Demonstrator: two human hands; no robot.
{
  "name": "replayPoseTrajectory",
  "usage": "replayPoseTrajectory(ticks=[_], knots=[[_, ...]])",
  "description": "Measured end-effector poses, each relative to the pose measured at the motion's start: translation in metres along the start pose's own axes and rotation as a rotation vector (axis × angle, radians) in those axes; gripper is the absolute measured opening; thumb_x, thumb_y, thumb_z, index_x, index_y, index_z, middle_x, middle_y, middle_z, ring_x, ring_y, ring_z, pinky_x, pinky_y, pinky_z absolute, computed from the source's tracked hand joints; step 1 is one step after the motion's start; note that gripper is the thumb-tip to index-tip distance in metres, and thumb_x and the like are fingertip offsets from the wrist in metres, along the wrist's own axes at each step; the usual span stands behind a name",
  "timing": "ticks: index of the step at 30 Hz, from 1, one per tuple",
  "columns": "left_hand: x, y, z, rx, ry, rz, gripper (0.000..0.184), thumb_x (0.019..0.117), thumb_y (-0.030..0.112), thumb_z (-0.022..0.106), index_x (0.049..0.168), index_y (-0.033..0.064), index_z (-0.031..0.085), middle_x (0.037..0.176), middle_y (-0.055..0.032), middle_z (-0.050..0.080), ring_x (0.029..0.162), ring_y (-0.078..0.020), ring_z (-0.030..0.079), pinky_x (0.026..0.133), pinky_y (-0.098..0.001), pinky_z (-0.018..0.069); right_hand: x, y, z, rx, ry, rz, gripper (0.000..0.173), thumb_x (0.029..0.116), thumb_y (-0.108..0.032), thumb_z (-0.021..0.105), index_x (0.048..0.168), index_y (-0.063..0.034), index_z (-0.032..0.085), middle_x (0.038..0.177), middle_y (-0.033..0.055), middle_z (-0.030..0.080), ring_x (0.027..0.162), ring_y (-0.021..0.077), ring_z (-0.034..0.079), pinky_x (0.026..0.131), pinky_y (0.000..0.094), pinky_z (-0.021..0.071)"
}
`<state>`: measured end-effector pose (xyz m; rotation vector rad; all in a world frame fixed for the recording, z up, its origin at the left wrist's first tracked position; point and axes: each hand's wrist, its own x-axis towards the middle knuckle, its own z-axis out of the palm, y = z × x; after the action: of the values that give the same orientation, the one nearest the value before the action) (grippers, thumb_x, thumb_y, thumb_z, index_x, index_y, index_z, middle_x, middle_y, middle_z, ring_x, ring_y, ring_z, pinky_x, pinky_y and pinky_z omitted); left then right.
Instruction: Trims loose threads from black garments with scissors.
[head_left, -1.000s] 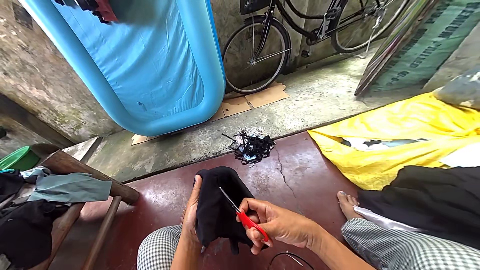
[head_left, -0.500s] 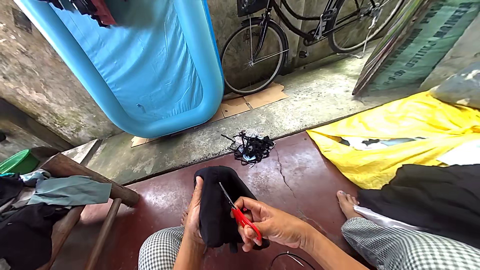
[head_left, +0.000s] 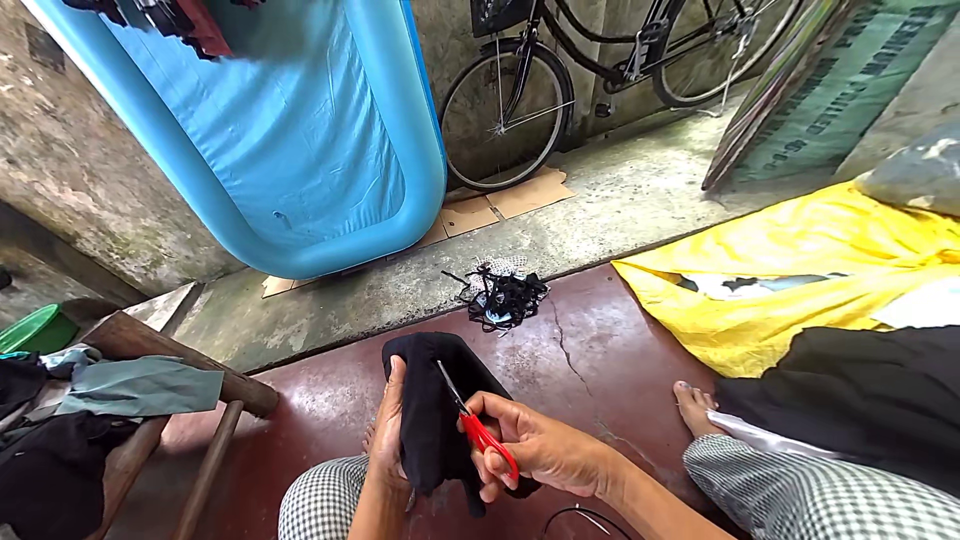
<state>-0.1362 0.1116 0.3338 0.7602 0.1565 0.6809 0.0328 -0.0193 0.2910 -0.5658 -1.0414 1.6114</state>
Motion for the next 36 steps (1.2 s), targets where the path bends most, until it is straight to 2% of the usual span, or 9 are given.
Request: replayPoseTrajectory(ticks=[2,5,7,12,17,21,27,32,36], knots=[[0.001,0.001,0.001,0.005,0.032,0.014,0.053,0.1062,0.053,0.04,0.126,0.0103,0.065,0.115,-0.0148,0.071,0.108,-0.0211,0.07,0.093,-0.0416,0.0583,-0.001,-0.001,0.002,-0.009,0.019,0.004,0.038,0.0942,-0.013,0.072,0.128,-0.0124,0.053,0.086,0.0079,0.067,0.074,0.0183,0.07,0.074,0.0387,0.0628],[0.002,0.005,0.0,0.029,0.034,0.032,0.053,0.1053,0.053,0.043,0.127,0.0106,0.065,0.115,-0.0152,0.071,0.107,-0.0214,0.07,0.093,-0.0425,0.0584,-0.001,-0.001,0.004,0.01,0.006,0.005,0.037,0.0954,-0.013,0.07,0.129,-0.0127,0.053,0.088,0.0086,0.068,0.073,0.0182,0.07,0.073,0.0379,0.0628],[0.0,0.005,0.001,0.072,0.067,0.04,0.05,0.1045,0.052,0.046,0.125,0.0101,0.065,0.113,-0.015,0.072,0.105,-0.0213,0.071,0.092,-0.0419,0.0593,-0.001,0.001,0.005,0.012,-0.005,-0.003,0.036,0.0968,-0.014,0.068,0.129,-0.0136,0.052,0.089,0.0089,0.068,0.076,0.0196,0.071,0.075,0.0393,0.0628],[0.0,0.002,0.002,0.082,0.047,0.007,0.053,0.1052,0.053,0.043,0.125,0.0086,0.065,0.111,-0.0158,0.071,0.103,-0.0213,0.071,0.091,-0.0417,0.0596,0.002,0.004,0.006,0.044,-0.003,-0.017,0.037,0.0974,-0.016,0.068,0.13,-0.0145,0.05,0.093,0.0094,0.068,0.08,0.0215,0.071,0.082,0.0445,0.0619],[0.001,0.0,0.001,0.074,0.002,-0.008,0.055,0.1039,0.055,0.045,0.125,0.0084,0.065,0.113,-0.0162,0.071,0.105,-0.0218,0.07,0.093,-0.0428,0.0585,0.005,0.006,0.006,0.056,0.022,-0.037,0.04,0.0958,-0.014,0.07,0.131,-0.0153,0.05,0.095,0.0093,0.068,0.082,0.0224,0.071,0.082,0.0463,0.0616],[0.003,0.005,0.004,0.103,0.083,0.051,0.05,0.1044,0.05,0.047,0.123,0.0078,0.065,0.11,-0.0159,0.072,0.102,-0.0215,0.072,0.09,-0.0421,0.0603,0.006,0.007,0.008,0.07,0.028,-0.07,0.037,0.0963,-0.011,0.068,0.129,-0.0149,0.051,0.092,0.0071,0.067,0.08,0.0198,0.071,0.08,0.0442,0.0622],[0.002,0.004,0.002,0.118,0.077,0.07,0.049,0.1049,0.049,0.047,0.124,0.0068,0.064,0.109,-0.0174,0.072,0.101,-0.0234,0.072,0.089,-0.0438,0.0604,0.006,0.004,0.013,0.088,0.045,-0.082,0.039,0.0966,-0.014,0.068,0.131,-0.0142,0.05,0.093,0.0087,0.068,0.081,0.0216,0.071,0.081,0.0452,0.0617],[0.001,0.002,-0.001,0.166,0.071,0.061,0.051,0.1059,0.049,0.044,0.123,0.0053,0.064,0.108,-0.0174,0.072,0.1,-0.0226,0.072,0.09,-0.0433,0.0603,0.006,0.002,0.013,0.063,0.082,-0.086,0.038,0.0956,-0.012,0.069,0.128,-0.0134,0.051,0.09,0.0078,0.066,0.078,0.0205,0.07,0.078,0.0442,0.0624],[0.001,0.003,0.006,0.262,0.163,0.089,0.048,0.1087,0.044,0.039,0.125,0.0035,0.06,0.105,-0.0172,0.072,0.096,-0.0223,0.073,0.086,-0.0416,0.0616,0.005,0.0,0.014,0.019,0.123,-0.071,0.036,0.0954,-0.013,0.069,0.127,-0.0124,0.053,0.087,0.0067,0.066,0.073,0.0184,0.069,0.073,0.0422,0.0631]])
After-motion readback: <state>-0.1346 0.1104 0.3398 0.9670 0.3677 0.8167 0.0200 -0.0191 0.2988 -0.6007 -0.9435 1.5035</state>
